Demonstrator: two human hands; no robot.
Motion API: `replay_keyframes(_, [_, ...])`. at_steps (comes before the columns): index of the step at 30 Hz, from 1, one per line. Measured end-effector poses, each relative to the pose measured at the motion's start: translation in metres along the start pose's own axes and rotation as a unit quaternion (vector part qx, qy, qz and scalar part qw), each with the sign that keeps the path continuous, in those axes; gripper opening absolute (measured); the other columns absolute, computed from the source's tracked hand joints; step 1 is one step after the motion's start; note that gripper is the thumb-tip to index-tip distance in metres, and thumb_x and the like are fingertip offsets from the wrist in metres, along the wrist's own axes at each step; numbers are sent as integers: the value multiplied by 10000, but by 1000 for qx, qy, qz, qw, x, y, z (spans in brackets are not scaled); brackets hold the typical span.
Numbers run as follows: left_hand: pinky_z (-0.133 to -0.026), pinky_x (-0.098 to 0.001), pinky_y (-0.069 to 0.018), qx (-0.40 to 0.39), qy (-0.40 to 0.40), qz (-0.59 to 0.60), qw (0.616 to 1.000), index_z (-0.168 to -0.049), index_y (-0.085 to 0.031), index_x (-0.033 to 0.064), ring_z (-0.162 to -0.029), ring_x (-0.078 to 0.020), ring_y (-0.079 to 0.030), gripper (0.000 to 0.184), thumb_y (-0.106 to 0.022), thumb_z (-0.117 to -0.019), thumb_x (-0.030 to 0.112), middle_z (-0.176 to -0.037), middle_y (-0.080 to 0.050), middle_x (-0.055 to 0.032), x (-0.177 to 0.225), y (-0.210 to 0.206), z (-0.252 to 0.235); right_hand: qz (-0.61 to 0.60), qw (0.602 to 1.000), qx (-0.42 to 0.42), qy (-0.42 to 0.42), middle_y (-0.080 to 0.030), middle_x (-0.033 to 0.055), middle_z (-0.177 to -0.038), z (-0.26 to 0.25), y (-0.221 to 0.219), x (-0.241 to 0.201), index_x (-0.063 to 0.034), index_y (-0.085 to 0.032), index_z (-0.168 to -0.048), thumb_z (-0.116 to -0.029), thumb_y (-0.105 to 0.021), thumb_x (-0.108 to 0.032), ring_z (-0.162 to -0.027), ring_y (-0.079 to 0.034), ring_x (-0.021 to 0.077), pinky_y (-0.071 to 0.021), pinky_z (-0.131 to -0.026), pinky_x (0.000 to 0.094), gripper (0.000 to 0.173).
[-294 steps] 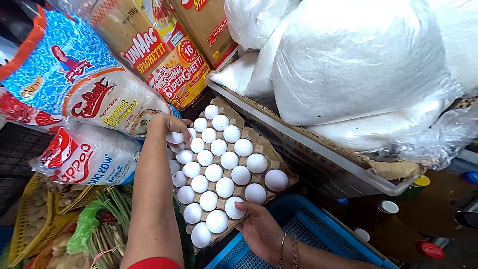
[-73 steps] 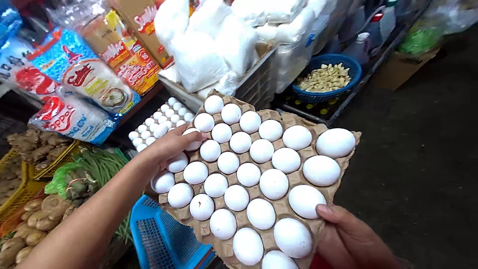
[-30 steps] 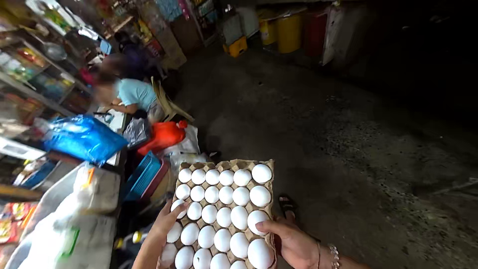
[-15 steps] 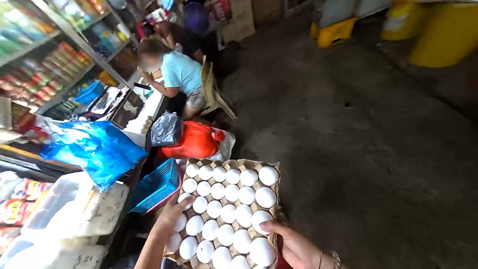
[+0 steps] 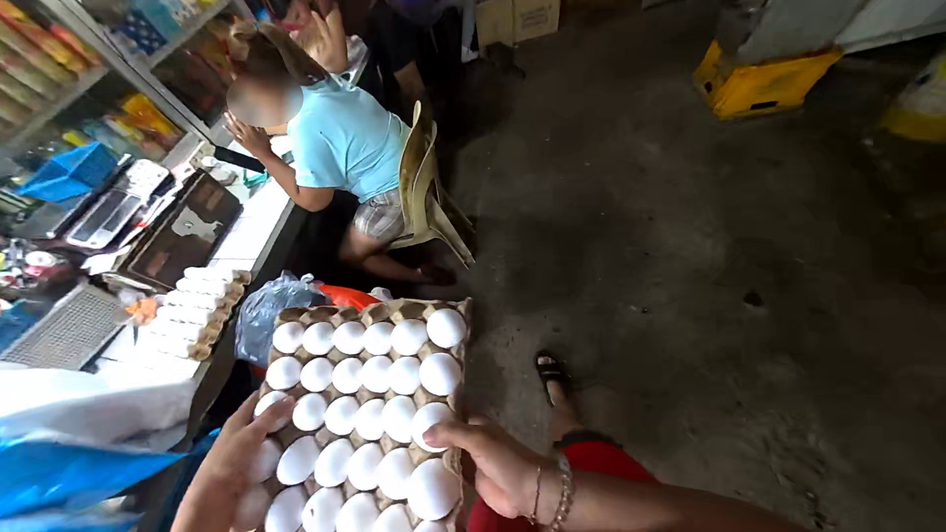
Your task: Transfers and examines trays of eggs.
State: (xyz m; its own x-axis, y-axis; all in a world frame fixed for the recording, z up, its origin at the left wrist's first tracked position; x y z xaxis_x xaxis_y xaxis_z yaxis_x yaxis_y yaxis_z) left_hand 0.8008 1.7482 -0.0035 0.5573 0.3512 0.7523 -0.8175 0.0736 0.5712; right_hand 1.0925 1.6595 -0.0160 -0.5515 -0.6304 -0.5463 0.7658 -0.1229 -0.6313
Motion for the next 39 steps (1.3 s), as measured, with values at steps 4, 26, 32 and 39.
replay_keyframes(4, [-841, -280, -557, 91, 40, 12, 995, -1397, -442, -17, -919, -30, -635, 643, -600, -880, 333, -1095, -636, -42, 28, -8, -57, 40, 995, -70, -60, -588, 120, -1198, -83, 6, -92, -35, -401, -1432, -925, -635, -8, -1057, -610, 166, -528, -912, 337, 559])
replay_keyframes(26, [-847, -294, -543, 346, 291, 136, 882, -1421, -425, -21, -935, -89, -634, 468, -525, -1008, 176, -1125, -627, -109, 95, 64, -279, 248, 878, -238, -332, -592, 131, -1168, -461, -146, -301, -66, -309, -1484, -971, -615, -73, -1004, -637, 188, -548, -849, 348, 597])
replay_keyframes(32, [-823, -279, -554, 391, 314, 152, 852, -1434, -413, -10, -908, -73, -640, 480, -518, -1010, 187, -1100, -629, -97, 77, 113, -327, 269, 856, -273, -348, -547, 152, -1303, -540, -211, -298, -90, -239, -1544, -973, -613, -85, -1122, -603, 200, -524, -921, 352, 682])
replay_keyframes(39, [-846, -297, -548, 427, 365, 163, 811, -1442, -401, -30, -946, -99, -634, 462, -499, -1018, 124, -1133, -619, -123, 47, 181, -380, 295, 818, -319, -376, -550, 159, -1312, -630, -288, -273, -55, -258, -1532, -946, -631, -48, -1127, -607, 195, -528, -930, 344, 695])
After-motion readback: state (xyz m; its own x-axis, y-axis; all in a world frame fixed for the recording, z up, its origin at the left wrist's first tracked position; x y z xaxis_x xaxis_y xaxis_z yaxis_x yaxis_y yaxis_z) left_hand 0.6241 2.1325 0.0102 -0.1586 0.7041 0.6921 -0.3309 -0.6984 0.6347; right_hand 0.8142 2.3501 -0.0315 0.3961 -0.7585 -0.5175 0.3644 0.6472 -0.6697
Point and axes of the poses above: each hand's wrist, its own z-axis away from the middle knuckle, its own y-axis out of the back of the hand, x = y × z, the point moved 2 cm from there along -z, towards the middle knuckle
